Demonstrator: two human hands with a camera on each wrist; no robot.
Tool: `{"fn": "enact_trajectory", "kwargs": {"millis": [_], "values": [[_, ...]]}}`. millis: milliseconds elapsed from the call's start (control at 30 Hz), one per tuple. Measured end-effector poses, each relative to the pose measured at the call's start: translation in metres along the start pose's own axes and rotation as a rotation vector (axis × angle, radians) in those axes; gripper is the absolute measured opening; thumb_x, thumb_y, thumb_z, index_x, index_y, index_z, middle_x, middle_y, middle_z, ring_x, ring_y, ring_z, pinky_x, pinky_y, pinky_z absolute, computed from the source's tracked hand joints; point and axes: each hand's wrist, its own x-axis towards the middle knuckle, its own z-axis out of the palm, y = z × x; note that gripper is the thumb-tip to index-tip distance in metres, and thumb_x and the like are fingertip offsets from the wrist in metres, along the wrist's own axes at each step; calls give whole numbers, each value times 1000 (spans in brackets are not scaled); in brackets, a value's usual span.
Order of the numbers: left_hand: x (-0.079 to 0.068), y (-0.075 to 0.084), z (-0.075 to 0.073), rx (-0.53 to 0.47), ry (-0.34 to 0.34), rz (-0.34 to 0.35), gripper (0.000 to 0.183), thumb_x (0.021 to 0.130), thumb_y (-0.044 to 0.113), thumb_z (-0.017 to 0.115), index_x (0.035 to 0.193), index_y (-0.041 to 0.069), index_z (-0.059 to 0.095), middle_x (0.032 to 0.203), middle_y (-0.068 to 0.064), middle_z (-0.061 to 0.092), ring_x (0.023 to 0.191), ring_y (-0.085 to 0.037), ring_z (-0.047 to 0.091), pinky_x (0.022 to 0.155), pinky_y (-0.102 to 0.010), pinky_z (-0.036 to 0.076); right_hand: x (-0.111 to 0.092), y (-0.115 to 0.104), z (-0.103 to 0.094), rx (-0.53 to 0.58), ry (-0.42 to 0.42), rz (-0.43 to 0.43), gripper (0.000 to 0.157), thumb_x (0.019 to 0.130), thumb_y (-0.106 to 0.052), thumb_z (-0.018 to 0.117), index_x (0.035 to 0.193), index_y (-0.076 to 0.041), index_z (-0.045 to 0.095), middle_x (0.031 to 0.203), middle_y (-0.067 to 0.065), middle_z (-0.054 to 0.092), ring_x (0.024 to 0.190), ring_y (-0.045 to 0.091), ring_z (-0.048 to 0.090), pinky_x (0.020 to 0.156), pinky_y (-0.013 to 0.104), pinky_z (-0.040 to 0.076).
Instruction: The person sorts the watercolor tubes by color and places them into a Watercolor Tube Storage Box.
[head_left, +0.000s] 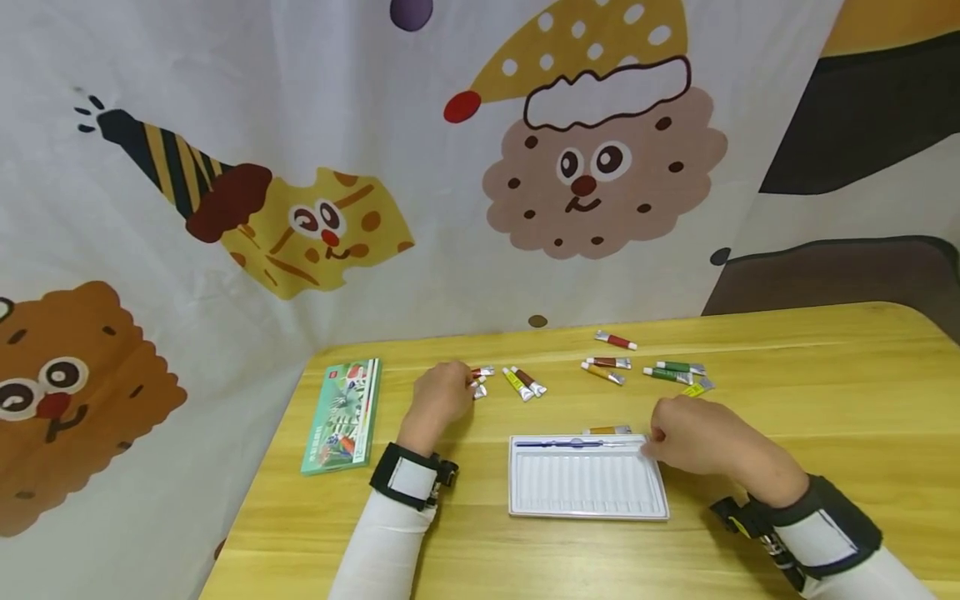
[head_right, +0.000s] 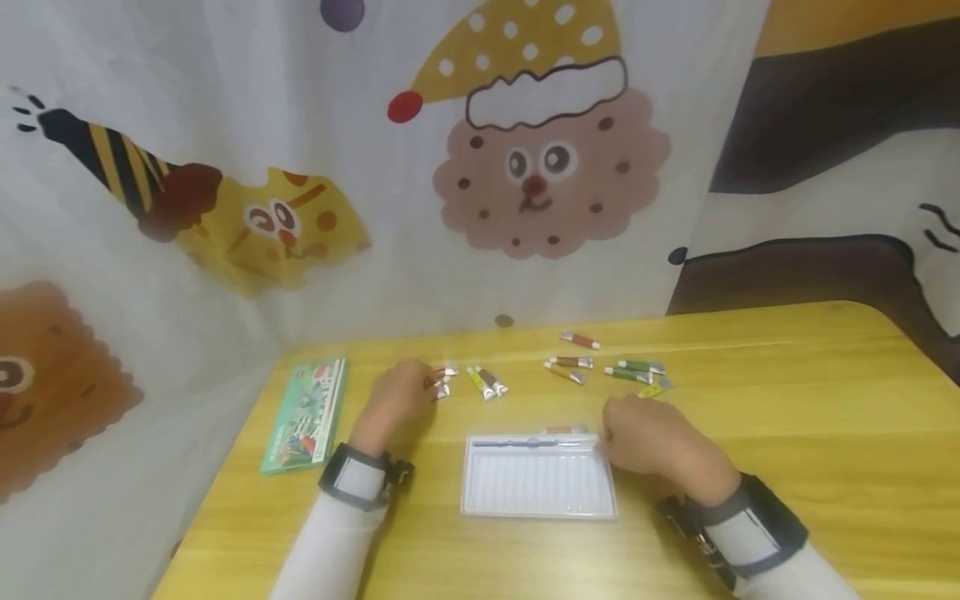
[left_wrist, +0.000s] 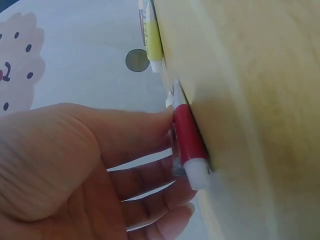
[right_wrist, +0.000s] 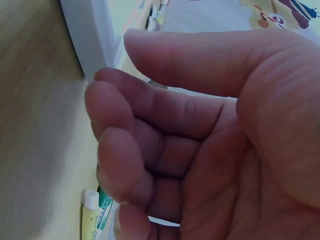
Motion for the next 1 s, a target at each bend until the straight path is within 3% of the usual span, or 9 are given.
{"fn": "enact_trajectory", "kwargs": {"millis": [400, 667, 867, 1000], "values": [[2, -2, 4, -59, -33, -57, 25, 87, 28, 63, 68, 13, 56, 69, -4, 57, 59, -20, 50, 48, -33, 38, 0, -1, 3, 12, -39, 15, 19, 79, -27, 73, 68, -17, 62, 58, -1, 49, 50, 13, 43, 48, 28, 31], [-5, 0, -4, -174, 14, -44, 18, 83, 21, 67, 70, 12, 57, 65, -3, 55, 54, -18, 49, 44, -28, 37, 0, -2, 4, 11, -39, 17, 21, 79, -28, 73, 65, -18, 61, 56, -2, 47, 49, 13, 42, 47, 28, 30], [-15, 13, -17, -227, 38, 22, 11, 82, 17, 68, 77, 12, 60, 70, -3, 57, 57, -16, 49, 47, -27, 37, -1, -2, 3, -4, -29, 10, 21, 80, -28, 72, 65, -18, 61, 56, -3, 46, 50, 13, 41, 47, 28, 29], [-23, 24, -25, -242, 52, 131, 3, 83, 11, 65, 86, 9, 65, 74, -3, 58, 62, -16, 49, 51, -27, 39, 0, -4, 0, -10, 36, -12, 24, 83, -27, 69, 63, -19, 59, 54, -4, 41, 47, 12, 39, 46, 27, 27]]}}
